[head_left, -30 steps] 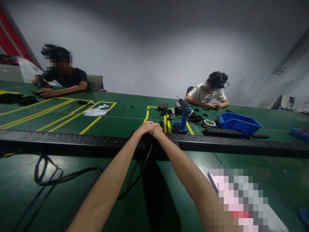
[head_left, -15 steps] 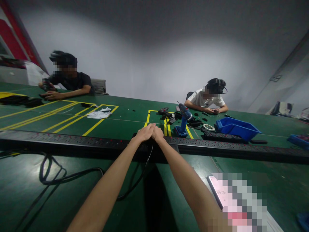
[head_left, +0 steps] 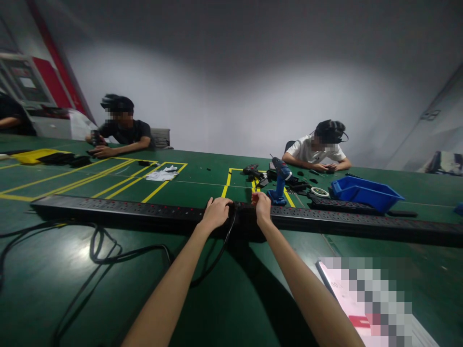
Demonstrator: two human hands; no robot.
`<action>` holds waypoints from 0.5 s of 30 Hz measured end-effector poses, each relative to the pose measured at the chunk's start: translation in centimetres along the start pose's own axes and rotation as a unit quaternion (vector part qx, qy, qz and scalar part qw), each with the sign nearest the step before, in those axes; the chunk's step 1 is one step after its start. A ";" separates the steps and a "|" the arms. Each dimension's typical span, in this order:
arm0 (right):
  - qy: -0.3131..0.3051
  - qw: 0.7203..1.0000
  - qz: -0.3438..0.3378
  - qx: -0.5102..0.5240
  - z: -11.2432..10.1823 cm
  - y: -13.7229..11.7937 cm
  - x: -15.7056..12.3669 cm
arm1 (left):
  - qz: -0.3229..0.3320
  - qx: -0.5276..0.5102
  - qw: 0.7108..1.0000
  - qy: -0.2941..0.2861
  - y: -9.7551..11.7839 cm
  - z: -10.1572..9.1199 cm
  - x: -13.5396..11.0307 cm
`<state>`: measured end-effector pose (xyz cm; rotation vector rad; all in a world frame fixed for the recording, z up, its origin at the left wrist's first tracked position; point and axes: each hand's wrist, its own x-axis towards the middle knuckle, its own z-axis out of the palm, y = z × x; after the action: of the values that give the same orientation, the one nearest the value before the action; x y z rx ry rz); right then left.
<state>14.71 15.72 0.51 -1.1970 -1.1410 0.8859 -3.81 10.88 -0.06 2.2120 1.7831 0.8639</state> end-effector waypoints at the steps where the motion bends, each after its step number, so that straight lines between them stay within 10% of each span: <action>1: 0.006 0.999 0.003 0.031 -0.5 0.1 -0.4 | -0.006 -0.001 1.000 -0.002 0.2 0.1 0.0; 15: -0.026 0.997 0.022 0.062 -1.2 0.5 -1.5 | -0.035 0.062 0.997 -0.009 0.9 0.8 0.4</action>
<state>15.57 14.12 -0.20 -1.1068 -1.0869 1.0123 -2.54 11.18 -0.14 2.2079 1.9421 0.7345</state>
